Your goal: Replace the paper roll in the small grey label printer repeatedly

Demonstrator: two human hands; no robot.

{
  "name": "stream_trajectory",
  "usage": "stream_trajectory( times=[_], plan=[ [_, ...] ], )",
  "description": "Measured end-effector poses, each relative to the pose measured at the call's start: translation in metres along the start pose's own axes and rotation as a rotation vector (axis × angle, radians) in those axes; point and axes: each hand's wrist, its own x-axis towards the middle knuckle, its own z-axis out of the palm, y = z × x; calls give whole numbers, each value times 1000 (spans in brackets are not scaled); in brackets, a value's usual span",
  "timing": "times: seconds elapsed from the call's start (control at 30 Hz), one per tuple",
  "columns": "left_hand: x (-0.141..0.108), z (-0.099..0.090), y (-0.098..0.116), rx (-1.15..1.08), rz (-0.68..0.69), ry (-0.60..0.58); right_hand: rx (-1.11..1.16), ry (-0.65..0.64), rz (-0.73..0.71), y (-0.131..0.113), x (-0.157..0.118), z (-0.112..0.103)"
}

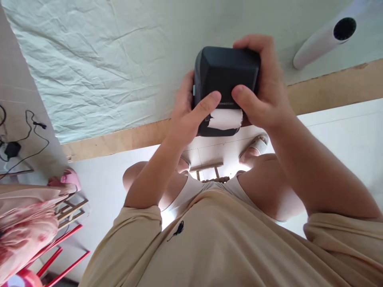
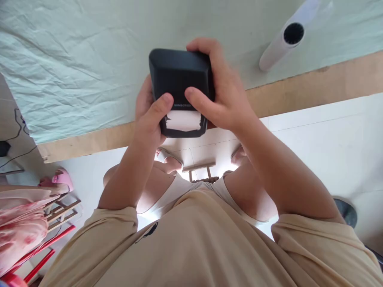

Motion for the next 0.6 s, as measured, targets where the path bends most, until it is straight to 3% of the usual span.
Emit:
stream_trajectory(
  times=[0.2,0.37,0.47,0.53,0.6],
  plan=[
    [16,-12,-19,5,97,-129,2,48,17,-1,-1,0],
    [13,-8,-3,-37,-114,-55,27,33,22,3,-5,0],
    [7,-4,3,-15,-82,-38,50,20,14,8,-5,-1],
    [6,-4,3,-64,12,48,51,4,15,9,-5,-3],
    [6,-6,3,-13,-19,-24,65,-28,11,9,-5,-6]
  ],
)
